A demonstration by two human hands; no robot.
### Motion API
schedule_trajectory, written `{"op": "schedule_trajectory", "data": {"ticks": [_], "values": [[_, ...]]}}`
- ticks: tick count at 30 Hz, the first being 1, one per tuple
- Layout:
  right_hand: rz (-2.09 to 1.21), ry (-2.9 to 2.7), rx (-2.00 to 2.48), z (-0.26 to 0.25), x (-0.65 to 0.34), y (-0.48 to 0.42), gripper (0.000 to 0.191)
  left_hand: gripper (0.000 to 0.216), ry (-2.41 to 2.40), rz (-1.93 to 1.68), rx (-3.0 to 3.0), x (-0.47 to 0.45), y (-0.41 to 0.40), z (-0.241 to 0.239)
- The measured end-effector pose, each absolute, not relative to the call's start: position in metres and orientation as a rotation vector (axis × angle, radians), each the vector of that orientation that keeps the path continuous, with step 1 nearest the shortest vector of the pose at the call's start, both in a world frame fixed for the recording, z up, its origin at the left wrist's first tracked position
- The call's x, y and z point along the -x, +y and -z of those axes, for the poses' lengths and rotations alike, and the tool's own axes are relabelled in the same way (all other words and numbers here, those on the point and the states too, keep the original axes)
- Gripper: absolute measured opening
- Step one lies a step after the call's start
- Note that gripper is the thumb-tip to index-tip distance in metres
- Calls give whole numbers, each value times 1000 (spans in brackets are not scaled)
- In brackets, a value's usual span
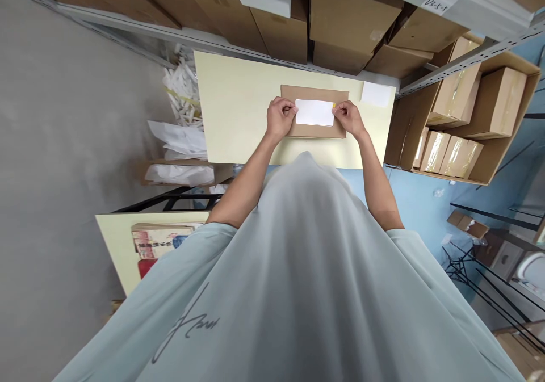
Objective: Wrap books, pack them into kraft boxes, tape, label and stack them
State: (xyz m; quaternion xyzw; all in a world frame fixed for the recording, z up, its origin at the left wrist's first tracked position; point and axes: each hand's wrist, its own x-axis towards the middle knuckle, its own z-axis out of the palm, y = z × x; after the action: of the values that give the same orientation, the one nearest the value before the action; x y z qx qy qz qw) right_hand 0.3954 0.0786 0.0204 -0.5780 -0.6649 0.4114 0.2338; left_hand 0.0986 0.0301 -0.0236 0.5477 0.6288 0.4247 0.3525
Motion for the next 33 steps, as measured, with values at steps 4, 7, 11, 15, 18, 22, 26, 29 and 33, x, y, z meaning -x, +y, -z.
{"op": "schedule_trajectory", "data": {"ticks": [4,7,11,15,18,22,26,29,33], "values": [[-1130,-1812,1594,-23,-393,77,29,16,1629,-1076,-1399,-99,28,18],[-1117,-1815,1599,-25,-391,76,32,16,1640,-1070,-1393,-100,27,15],[-1074,-1829,1607,-24,-388,74,33,14,1647,-1077,-1413,-100,25,14],[-1031,-1829,1612,-23,-386,72,34,10,1638,-1080,-1427,-101,23,14],[-1029,-1823,1624,-26,-384,70,30,12,1647,-1077,-1414,-103,22,12],[-980,-1860,1679,-28,-379,69,23,27,1706,-1007,-1422,-108,21,9],[-877,-1878,1759,-24,-369,70,39,53,1786,-995,-1465,-115,22,11],[-848,-1813,1841,-18,-361,71,36,56,1848,-1033,-1458,-123,26,15],[-781,-1712,1960,-13,-352,75,38,52,1926,-1128,-1379,-129,39,24]]}}
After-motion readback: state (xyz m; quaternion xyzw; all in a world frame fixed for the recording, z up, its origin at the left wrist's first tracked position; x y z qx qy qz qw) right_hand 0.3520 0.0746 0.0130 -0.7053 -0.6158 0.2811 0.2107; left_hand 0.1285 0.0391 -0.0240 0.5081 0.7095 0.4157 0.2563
